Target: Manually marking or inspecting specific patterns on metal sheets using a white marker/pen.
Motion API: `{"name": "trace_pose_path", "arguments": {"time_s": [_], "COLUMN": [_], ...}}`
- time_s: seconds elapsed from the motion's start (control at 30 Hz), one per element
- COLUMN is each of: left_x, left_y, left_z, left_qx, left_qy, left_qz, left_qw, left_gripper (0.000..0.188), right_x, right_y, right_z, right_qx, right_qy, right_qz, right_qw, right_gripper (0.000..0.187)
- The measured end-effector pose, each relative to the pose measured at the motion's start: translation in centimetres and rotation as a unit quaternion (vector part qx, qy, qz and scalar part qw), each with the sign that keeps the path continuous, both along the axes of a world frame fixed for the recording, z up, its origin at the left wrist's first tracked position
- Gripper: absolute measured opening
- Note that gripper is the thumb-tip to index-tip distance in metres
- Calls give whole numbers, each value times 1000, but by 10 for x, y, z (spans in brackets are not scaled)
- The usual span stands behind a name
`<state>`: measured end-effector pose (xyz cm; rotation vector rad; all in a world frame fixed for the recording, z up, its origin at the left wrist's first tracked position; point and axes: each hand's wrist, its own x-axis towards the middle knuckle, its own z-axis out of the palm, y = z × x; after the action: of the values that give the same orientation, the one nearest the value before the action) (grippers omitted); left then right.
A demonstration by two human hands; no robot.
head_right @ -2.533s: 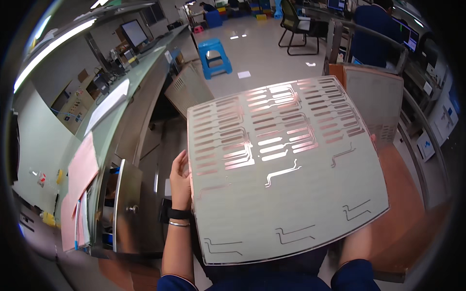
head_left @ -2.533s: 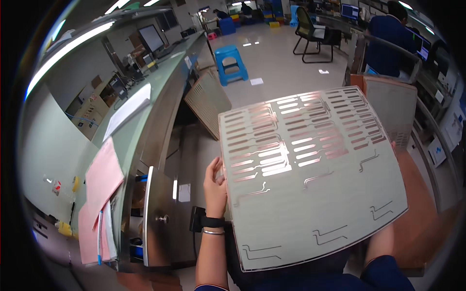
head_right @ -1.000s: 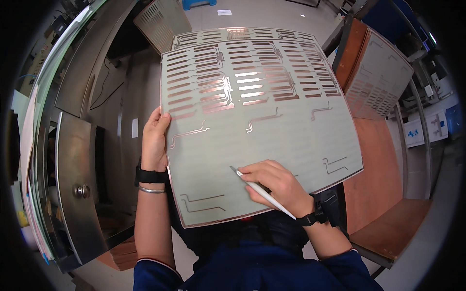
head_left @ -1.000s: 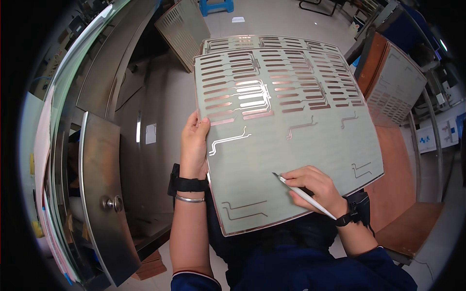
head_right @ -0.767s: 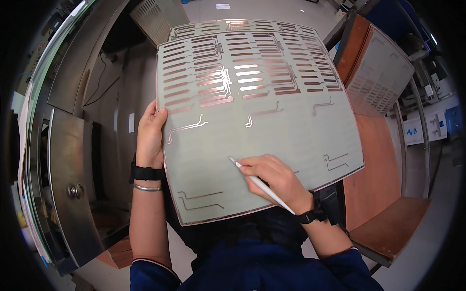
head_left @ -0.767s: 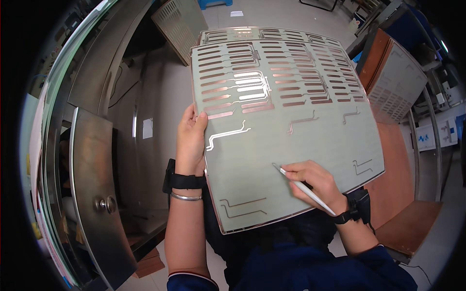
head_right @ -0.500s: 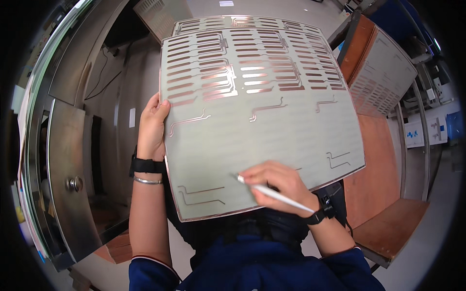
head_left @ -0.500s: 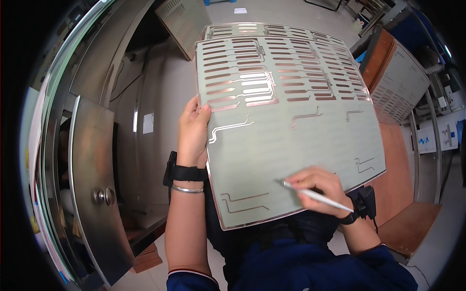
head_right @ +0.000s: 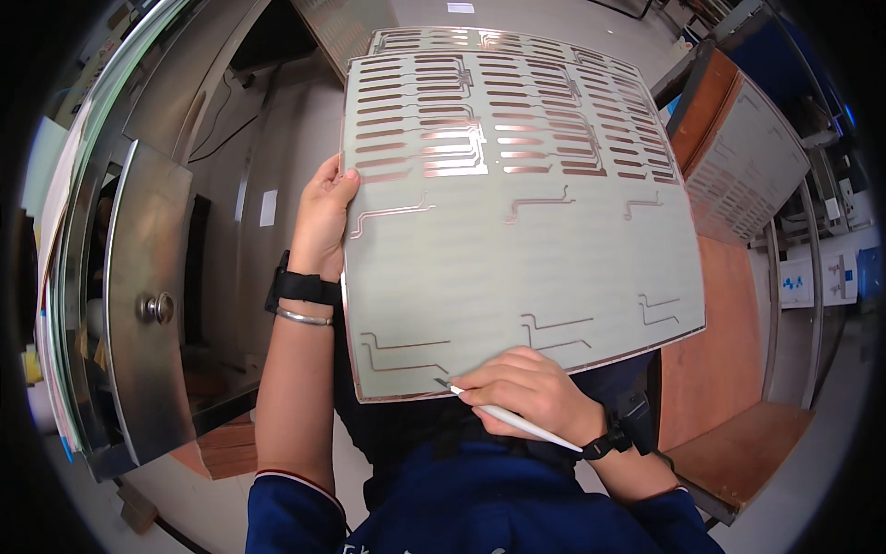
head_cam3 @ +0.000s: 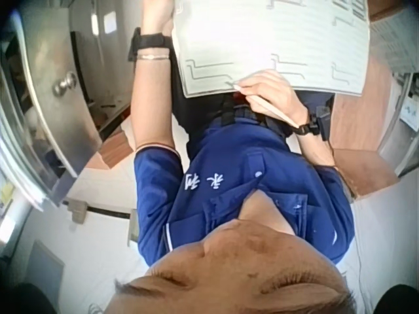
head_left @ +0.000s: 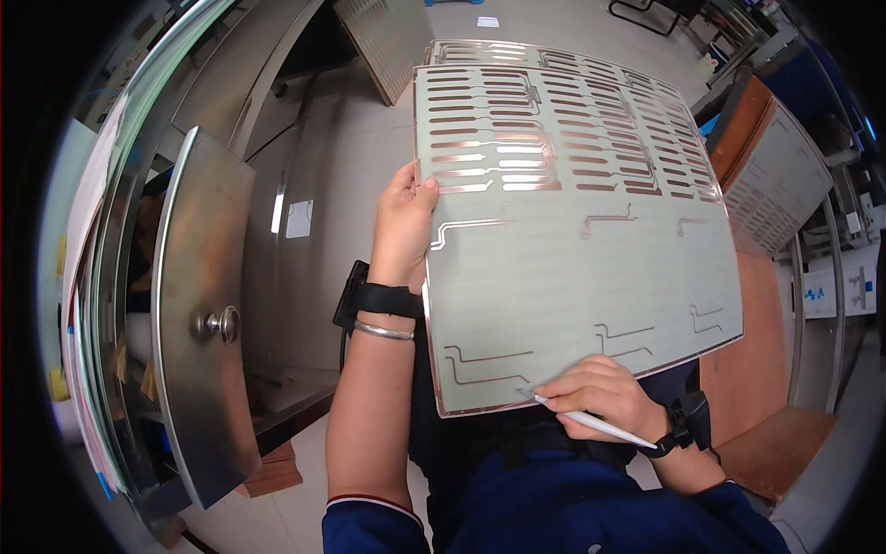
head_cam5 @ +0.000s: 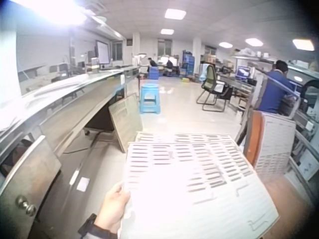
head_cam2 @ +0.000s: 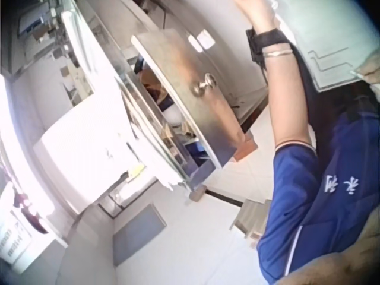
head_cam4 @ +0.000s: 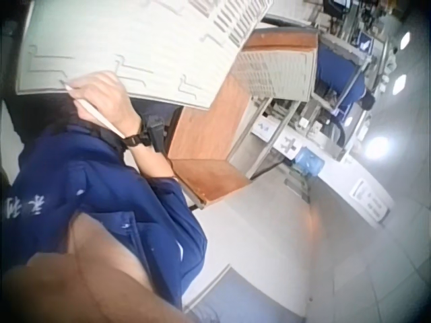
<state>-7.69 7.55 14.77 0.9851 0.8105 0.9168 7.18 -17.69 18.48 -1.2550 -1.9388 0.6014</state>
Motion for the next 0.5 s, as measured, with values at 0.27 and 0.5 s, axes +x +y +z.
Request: {"name": "trace_pose_path", "arguments": {"time_s": [0.27,0.5], "left_x": [0,0], "left_y": [2,2], "left_z": [-5,-5], "left_qx": [6,4], "left_qy": [-2,-12], "left_qz": [2,5], "left_qw": [1000,1000], "left_gripper": [38,37], "right_x": [-3,-2], "right_y": [0,0], "right_z": [-5,-7], "right_qx": [2,1], "right_qy": [-2,10], "right_qz": [-23,-13], "right_qw": [1000,1000], "right_gripper": [18,18]}}
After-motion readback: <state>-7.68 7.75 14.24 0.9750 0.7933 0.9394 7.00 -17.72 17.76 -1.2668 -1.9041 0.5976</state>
